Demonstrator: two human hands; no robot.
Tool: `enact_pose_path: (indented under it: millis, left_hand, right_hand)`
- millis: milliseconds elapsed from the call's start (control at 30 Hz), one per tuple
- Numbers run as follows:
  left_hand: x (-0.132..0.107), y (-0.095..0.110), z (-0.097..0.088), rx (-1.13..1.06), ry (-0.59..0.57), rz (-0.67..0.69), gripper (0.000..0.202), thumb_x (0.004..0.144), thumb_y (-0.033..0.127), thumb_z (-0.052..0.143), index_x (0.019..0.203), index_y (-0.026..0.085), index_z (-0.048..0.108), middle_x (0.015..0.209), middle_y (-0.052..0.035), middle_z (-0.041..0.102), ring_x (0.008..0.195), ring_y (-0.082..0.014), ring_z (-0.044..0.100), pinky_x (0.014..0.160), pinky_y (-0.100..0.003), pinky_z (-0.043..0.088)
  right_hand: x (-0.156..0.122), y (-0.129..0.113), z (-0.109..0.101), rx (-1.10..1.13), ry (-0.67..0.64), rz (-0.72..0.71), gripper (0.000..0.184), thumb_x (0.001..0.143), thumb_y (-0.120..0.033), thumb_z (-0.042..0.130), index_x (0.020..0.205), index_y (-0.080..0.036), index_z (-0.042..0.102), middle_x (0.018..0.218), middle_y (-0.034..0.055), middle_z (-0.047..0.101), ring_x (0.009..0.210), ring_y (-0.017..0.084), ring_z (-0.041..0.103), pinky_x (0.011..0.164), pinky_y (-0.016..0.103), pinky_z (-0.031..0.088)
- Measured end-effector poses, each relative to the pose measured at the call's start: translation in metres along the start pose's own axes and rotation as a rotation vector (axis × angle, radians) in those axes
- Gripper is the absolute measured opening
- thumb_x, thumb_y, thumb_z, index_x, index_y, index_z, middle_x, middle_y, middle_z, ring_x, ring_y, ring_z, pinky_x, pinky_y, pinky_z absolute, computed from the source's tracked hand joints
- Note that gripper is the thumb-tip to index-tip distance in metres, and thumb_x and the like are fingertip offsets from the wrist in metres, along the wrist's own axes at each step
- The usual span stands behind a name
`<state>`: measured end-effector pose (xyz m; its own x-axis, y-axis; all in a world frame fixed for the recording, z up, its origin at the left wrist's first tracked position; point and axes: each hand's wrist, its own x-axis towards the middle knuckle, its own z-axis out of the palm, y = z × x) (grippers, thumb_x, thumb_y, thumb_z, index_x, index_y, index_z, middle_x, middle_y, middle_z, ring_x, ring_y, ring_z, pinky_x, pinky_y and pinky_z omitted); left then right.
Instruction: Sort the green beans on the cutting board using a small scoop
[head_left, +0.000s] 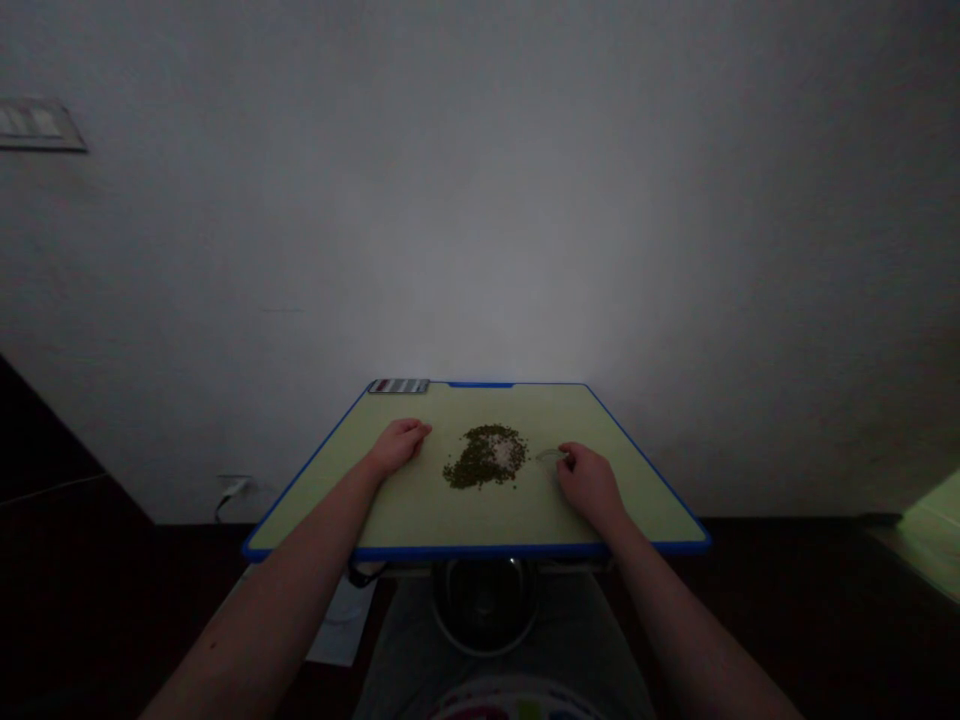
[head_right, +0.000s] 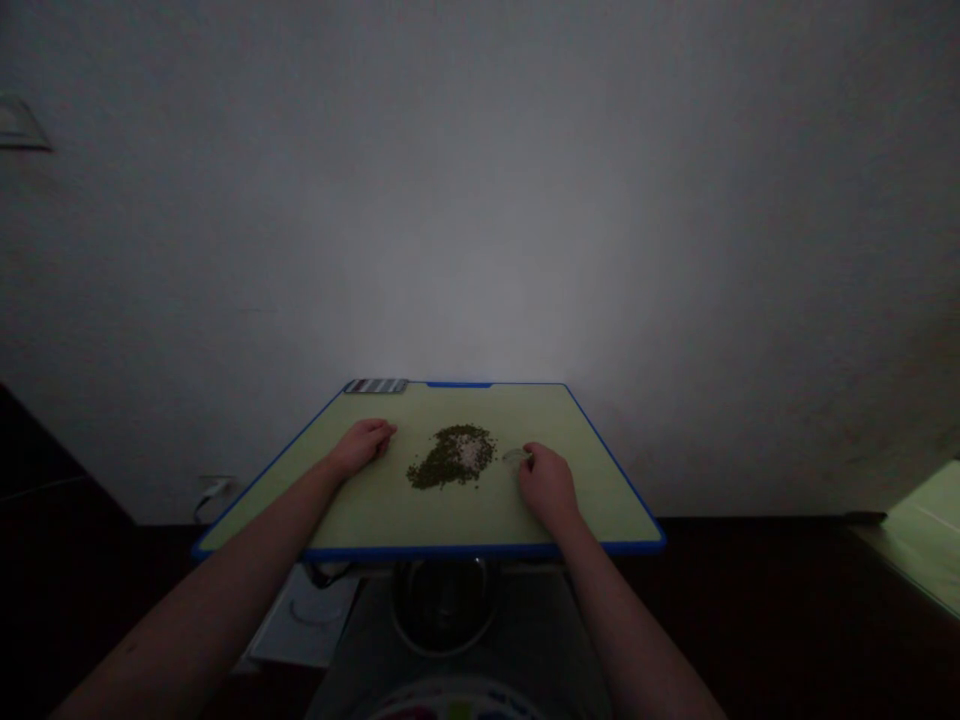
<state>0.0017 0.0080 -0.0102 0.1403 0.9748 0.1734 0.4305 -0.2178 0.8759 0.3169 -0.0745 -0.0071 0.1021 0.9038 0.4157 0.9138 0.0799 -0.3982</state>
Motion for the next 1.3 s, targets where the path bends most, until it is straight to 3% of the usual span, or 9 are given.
enact_pose_path:
  millis: [533, 1033, 1300]
  left_hand:
    - [0.001, -0.001, 0.001, 0.014, 0.002, -0.027, 0.037, 0.068, 0.047, 0.045, 0.047, 0.017, 0.042, 0.036, 0.0048, 0.038, 0.036, -0.0077, 0.033, 0.042, -0.023, 0.026]
    - [-0.002, 0.002, -0.001, 0.008, -0.006, -0.009, 0.038, 0.069, 0.047, 0.045, 0.046, 0.017, 0.042, 0.036, 0.0046, 0.039, 0.036, -0.0075, 0.032, 0.042, -0.023, 0.026]
    - [-0.001, 0.001, 0.0, 0.007, 0.0, -0.022, 0.038, 0.068, 0.048, 0.045, 0.047, 0.017, 0.043, 0.037, 0.0041, 0.039, 0.036, -0.0081, 0.033, 0.043, -0.024, 0.026]
  right_hand:
    - [0.006, 0.001, 0.002, 0.086, -0.061, -0.029, 0.029, 0.074, -0.023, 0.046, 0.099, -0.016, 0.058, 0.081, 0.0048, 0.065, 0.073, 0.014, 0.057, 0.07, 0.023, 0.039]
    - [0.004, 0.016, -0.001, 0.025, 0.011, 0.087, 0.029, 0.073, -0.023, 0.045, 0.097, -0.016, 0.059, 0.078, 0.0059, 0.065, 0.067, 0.015, 0.057, 0.063, 0.025, 0.038]
    - [0.007, 0.016, 0.003, 0.081, -0.016, 0.011, 0.028, 0.073, -0.023, 0.046, 0.096, -0.016, 0.059, 0.075, 0.0046, 0.064, 0.069, 0.015, 0.057, 0.067, 0.025, 0.039]
